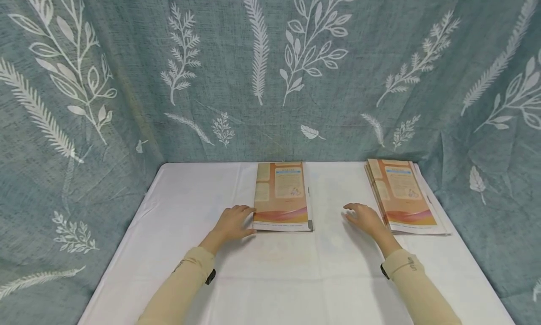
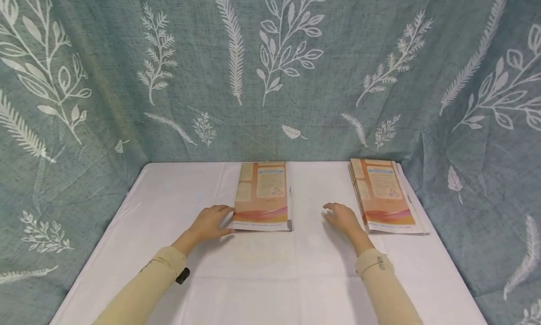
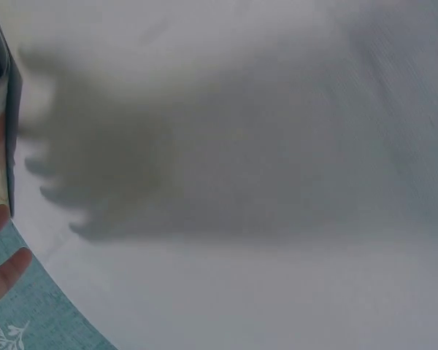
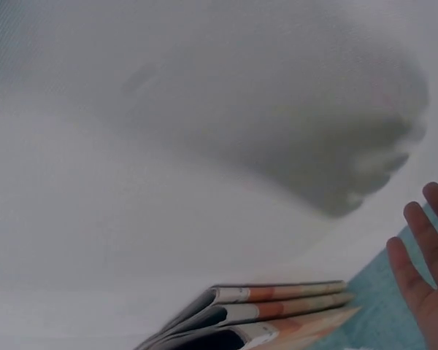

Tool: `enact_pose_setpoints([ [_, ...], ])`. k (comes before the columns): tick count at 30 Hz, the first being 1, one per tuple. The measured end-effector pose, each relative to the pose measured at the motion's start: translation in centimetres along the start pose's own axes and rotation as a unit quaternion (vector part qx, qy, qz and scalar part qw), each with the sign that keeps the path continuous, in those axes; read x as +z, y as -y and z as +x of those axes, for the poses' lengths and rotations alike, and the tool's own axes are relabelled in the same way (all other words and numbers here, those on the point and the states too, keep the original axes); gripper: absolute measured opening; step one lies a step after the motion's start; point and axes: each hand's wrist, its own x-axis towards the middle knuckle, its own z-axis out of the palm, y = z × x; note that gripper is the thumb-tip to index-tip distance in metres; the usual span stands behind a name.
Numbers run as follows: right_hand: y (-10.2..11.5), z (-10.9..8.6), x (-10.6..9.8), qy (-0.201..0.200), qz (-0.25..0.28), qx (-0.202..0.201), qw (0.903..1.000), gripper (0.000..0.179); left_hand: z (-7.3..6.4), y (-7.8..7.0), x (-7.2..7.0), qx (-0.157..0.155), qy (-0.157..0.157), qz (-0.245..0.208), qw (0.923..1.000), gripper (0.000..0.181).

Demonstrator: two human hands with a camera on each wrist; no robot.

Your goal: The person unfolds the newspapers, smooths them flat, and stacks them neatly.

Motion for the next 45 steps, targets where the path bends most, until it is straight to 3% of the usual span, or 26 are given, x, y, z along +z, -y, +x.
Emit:
enact_pose_setpoints([
  [11, 1.4, 1.0, 0.3, -0.017, 0.012, -0.005, 0.9998, 0.025, 1.4, -1.9, 0.3, 0.015, 0.001, -0.032, 0.9994, 0.058],
  [31, 4.3, 2.9, 1.2, -0.001, 0.026, -0.023, 0.9994, 0.026, 3.1, -3.5, 1.1, 0.026, 0.069, -0.015, 0.9972, 0.062],
  [38, 4.9, 3.3, 1.5, 0.014, 0.031, -0.006, 0.9994, 0.026, 3.3, -4.2, 2.2, 0.032, 0.044, 0.052, 0.9972, 0.051],
  [45, 5.0, 3.0, 2.0, 0.024, 0.034, -0.004, 0.9991, 0.025, 2.9, -4.8, 3.1, 0.022, 0.006, 0.073, 0.9971, 0.036],
])
